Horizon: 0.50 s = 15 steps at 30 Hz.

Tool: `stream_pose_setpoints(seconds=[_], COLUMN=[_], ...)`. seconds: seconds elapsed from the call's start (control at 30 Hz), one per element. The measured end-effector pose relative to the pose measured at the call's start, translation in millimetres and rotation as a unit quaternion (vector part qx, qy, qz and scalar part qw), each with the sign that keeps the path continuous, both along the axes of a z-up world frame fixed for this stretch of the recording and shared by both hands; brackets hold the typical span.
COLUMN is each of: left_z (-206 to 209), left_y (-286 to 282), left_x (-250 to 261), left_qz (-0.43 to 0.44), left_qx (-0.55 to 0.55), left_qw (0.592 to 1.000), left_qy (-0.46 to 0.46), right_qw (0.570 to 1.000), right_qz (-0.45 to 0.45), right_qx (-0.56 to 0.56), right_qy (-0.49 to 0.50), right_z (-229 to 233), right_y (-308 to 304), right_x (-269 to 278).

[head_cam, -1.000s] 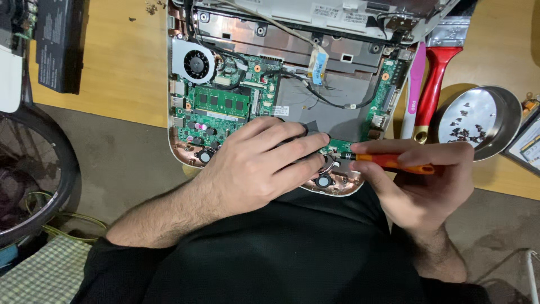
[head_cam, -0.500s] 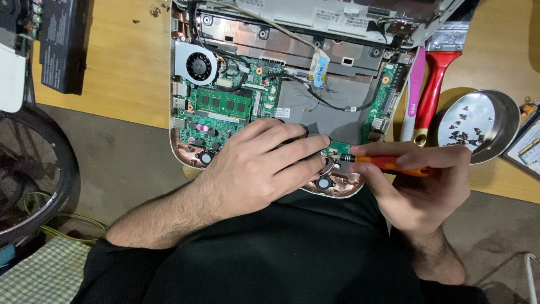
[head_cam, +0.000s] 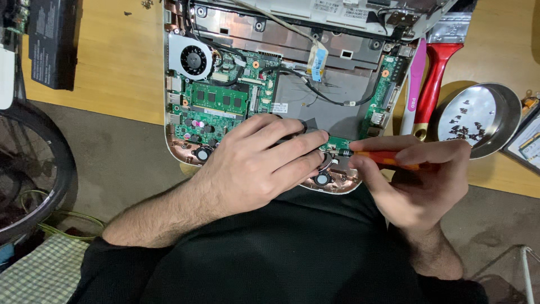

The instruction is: The person uses a screwdriver to remove screws from the internal components of a disassembled laptop. They then apply a substance from a small tube onto the motherboard and use their fingers to spread it across the surface.

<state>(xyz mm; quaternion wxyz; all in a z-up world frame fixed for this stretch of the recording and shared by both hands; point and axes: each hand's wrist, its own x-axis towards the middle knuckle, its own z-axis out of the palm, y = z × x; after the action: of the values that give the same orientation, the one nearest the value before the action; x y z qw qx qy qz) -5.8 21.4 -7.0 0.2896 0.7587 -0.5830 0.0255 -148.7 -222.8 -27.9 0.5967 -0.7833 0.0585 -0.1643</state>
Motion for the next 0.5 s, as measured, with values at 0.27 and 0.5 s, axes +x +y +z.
stream_pose_setpoints(seconds=[0.27, 0.5], left_z=[0.0, 0.4], left_y=[0.8, 0.3], left_x=[1.5, 1.3], left_qz=[-0.006, -0.003], left_qx=[0.003, 0.002], left_qw=[1.0, 1.0], left_qy=[0.011, 0.01], right_qw=[1.0, 1.0], right_qz=[0.02, 0.015], right_qx=[0.009, 0.018], right_qy=[-0.016, -0.004], right_z=[-0.4, 3.9], right_y=[-6.4, -3.3], right_x=[1.9, 2.3])
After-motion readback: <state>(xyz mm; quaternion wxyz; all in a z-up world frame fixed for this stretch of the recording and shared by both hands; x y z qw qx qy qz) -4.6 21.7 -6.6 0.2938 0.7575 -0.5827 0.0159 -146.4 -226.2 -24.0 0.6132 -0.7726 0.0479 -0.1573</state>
